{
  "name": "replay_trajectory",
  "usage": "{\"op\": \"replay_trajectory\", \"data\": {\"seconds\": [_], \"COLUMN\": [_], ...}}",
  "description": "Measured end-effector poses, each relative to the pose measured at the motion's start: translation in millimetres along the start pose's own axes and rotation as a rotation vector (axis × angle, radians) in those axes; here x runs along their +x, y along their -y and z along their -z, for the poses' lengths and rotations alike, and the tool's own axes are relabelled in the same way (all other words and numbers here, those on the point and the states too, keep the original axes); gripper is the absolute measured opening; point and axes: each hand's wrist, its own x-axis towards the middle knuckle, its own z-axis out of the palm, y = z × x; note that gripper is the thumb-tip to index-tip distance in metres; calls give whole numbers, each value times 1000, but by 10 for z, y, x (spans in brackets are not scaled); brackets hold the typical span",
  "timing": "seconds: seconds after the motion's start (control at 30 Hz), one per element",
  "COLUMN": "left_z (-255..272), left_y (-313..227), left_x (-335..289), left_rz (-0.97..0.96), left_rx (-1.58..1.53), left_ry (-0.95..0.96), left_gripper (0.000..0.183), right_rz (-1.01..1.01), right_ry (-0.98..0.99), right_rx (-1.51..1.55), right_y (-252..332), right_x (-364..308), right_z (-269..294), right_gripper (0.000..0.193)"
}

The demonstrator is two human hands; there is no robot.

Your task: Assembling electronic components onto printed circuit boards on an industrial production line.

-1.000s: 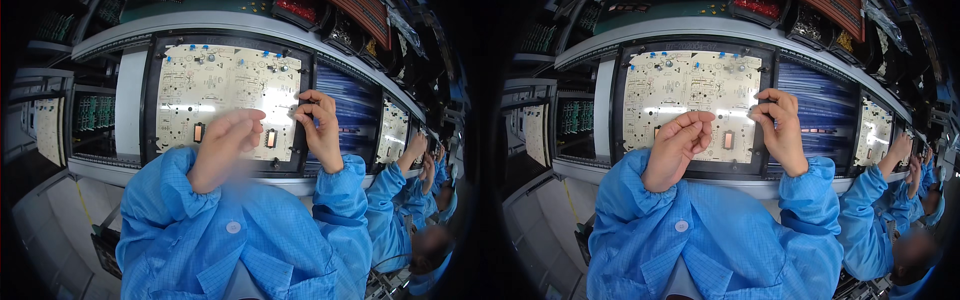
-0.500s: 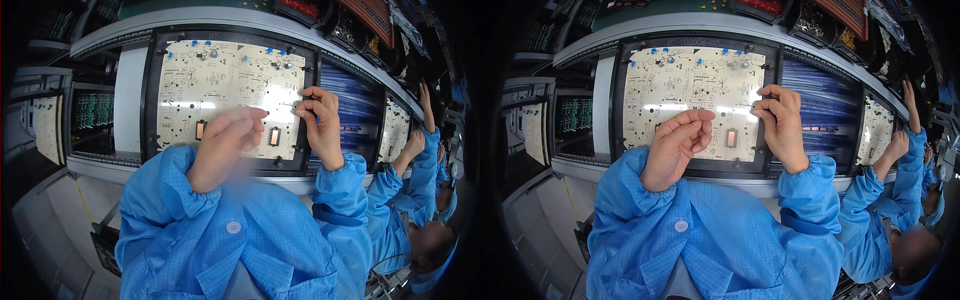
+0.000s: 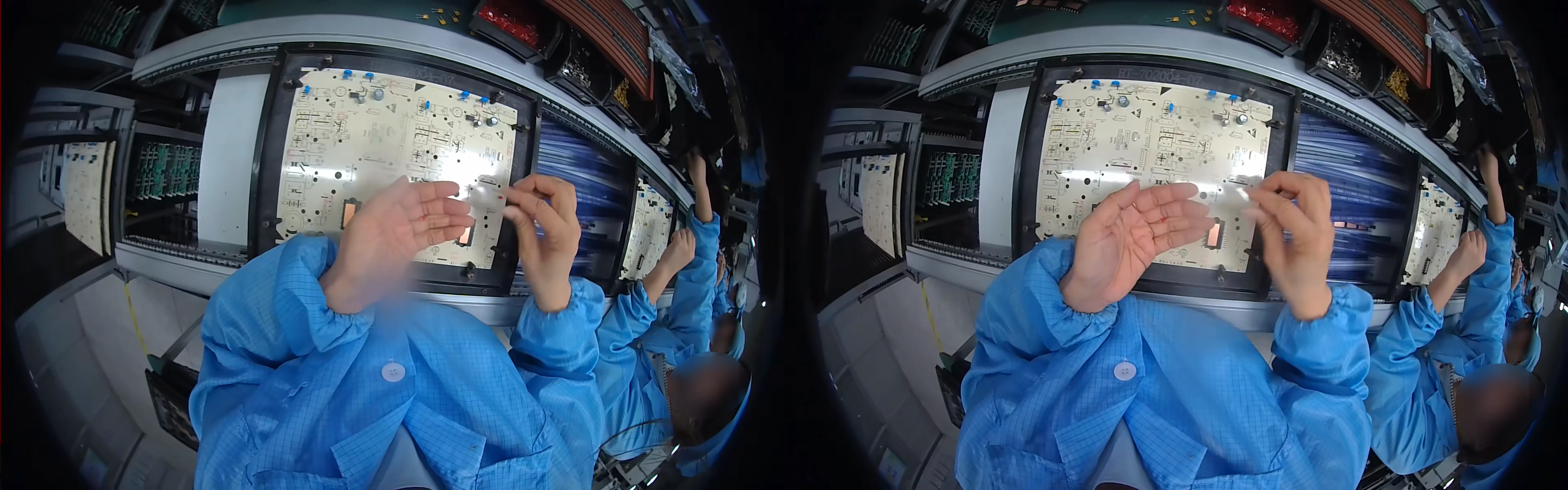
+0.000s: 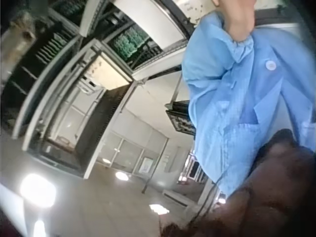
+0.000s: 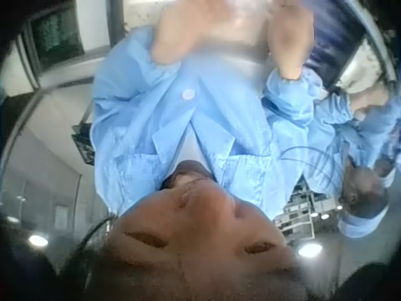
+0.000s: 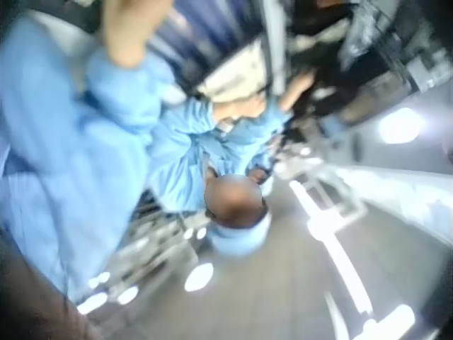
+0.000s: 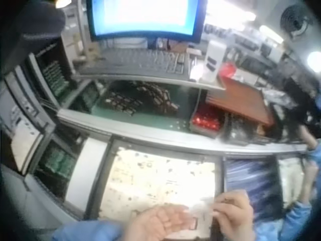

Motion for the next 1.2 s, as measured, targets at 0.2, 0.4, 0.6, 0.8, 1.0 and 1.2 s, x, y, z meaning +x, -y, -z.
{"op": "replay_trajectory", "data": {"seconds": [0.2,0.4,0.6,0.8,1.0,1.2], "left_z": [26,-142,-4,-78,-97,-84], "left_y": [-6,-32,-144,-132,-149,-139], "left_x": [-58,-206,-306,-334,-356,-343], "left_rz": [42,55,80,9,-51,-61], "left_rx": [-73,82,501,459,545,571], "left_ry": [56,-54,103,109,64,-30], "left_gripper": [59,48,23,19,14,11], "right_rz": [283,196,31,-278,-443,-506], "right_ry": [212,322,335,325,336,337], "right_rx": [24,135,330,870,1033,1108], "right_y": [430,534,495,492,523,461], "right_x": [83,110,70,-48,-50,-85], "right_z": [-302,-237,-170,-283,-306,-375], "right_gripper": [32,22,10,4,9,11]}}
